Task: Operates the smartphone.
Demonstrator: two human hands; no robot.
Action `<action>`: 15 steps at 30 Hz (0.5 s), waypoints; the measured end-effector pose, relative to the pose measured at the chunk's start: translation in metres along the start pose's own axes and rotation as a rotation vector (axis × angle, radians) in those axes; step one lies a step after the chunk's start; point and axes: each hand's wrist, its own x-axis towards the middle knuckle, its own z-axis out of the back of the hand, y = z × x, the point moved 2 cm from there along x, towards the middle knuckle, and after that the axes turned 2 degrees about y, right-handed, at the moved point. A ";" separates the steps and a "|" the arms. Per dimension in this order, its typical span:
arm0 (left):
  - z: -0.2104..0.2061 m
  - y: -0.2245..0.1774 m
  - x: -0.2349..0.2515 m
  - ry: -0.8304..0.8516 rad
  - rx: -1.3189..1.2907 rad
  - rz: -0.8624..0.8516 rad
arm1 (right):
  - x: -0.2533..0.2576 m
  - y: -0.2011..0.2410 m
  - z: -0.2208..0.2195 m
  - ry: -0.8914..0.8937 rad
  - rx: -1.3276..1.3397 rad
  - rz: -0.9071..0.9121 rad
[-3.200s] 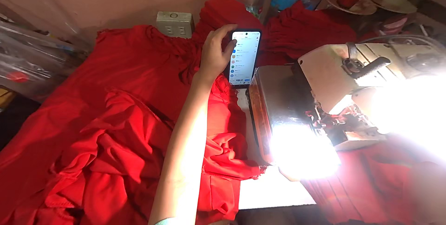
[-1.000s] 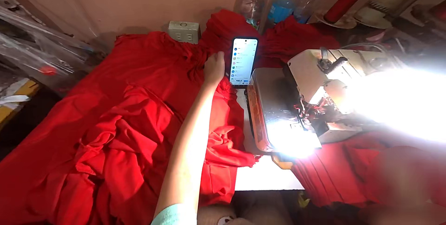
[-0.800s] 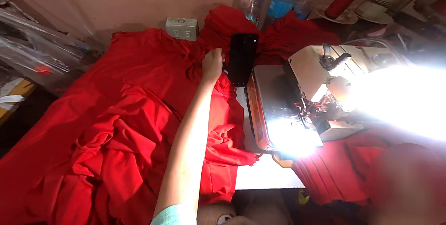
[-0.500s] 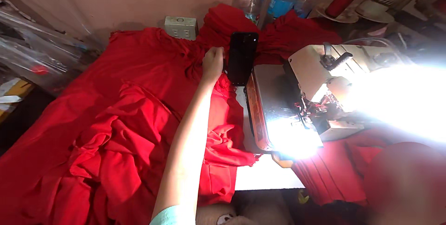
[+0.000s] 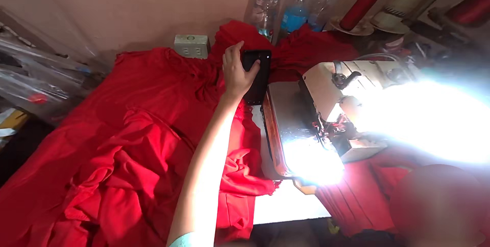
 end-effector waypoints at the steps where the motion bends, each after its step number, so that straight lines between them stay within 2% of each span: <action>1: -0.004 -0.005 0.005 0.023 0.017 0.027 | -0.001 0.000 0.001 0.012 0.000 -0.004; 5: -0.016 -0.018 0.013 0.047 0.096 0.136 | -0.002 0.000 0.000 0.002 0.012 -0.001; 15: -0.019 -0.017 0.015 -0.025 0.084 0.184 | 0.001 0.003 -0.004 -0.012 -0.003 0.008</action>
